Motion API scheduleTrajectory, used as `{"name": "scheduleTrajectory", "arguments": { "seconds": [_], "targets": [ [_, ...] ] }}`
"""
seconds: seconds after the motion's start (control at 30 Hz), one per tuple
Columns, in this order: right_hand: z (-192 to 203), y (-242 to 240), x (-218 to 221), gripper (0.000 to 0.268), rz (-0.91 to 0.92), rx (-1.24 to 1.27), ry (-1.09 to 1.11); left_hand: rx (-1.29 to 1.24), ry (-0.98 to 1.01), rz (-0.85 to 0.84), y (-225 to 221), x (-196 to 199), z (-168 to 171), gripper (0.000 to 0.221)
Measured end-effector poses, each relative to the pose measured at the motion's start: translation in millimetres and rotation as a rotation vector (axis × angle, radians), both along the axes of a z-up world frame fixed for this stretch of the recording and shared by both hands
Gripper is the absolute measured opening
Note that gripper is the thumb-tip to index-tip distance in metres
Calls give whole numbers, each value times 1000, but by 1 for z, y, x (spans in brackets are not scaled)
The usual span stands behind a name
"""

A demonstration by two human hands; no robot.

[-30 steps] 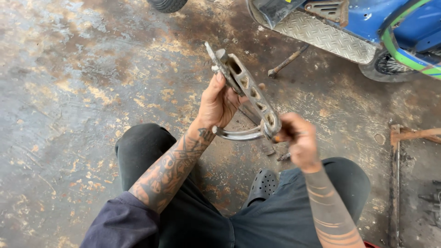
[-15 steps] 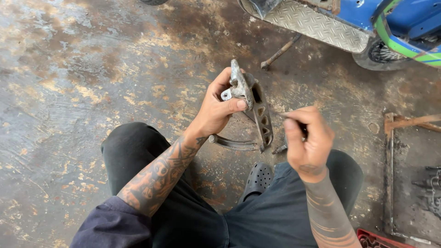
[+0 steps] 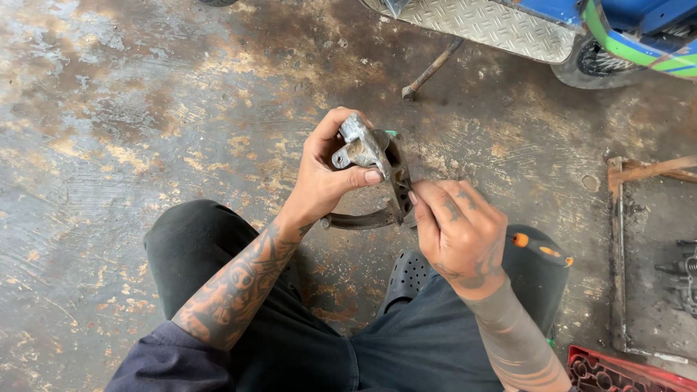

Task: The person sits on the workshop floor holding a metal motorcycle bracket and files and scrapes its surfaces, using a file and a screwdriver, at times bracing the part against their foot while working different edges and holes.

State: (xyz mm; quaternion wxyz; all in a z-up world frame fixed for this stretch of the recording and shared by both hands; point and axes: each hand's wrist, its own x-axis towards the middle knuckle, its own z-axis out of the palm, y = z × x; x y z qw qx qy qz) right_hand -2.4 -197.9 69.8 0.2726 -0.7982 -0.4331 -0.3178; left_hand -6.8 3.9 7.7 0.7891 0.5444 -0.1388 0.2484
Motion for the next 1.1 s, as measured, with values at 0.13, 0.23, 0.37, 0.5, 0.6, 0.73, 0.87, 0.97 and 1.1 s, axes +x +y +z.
{"name": "scheduleTrajectory", "arguments": {
  "seconds": [0.13, 0.23, 0.37, 0.5, 0.6, 0.73, 0.87, 0.97, 1.1],
  "targets": [
    [7, 0, -5, 11, -31, -57, -6, 86, -16, 36, 1, -3, 7, 59],
    [7, -1, -3, 14, -33, -107, -44, 157, -35, 82, 0, -5, 5, 60],
    [3, 4, -3, 15, -28, -97, -49, 242, -43, 114, 3, -5, 2, 60],
    [-14, 5, 5, 15, -66, -119, -105, 276, -26, 161, 4, -4, 1, 59],
    [-12, 7, 2, 15, -79, -151, -153, 273, -14, 162, 0, -3, 3, 58],
    [-12, 15, 4, 16, -62, -119, -106, 256, 22, 169, -2, -6, 5, 56],
    [-22, 25, 8, 18, -18, 94, 19, 139, 58, 144, -4, -6, 7, 54],
    [-28, 25, 17, 11, 80, 244, 221, 32, 33, 121, -8, 0, -1, 51],
    [-16, 19, 12, 7, 201, 389, 467, -127, -39, 8, -2, 12, -18, 46]
  ]
}}
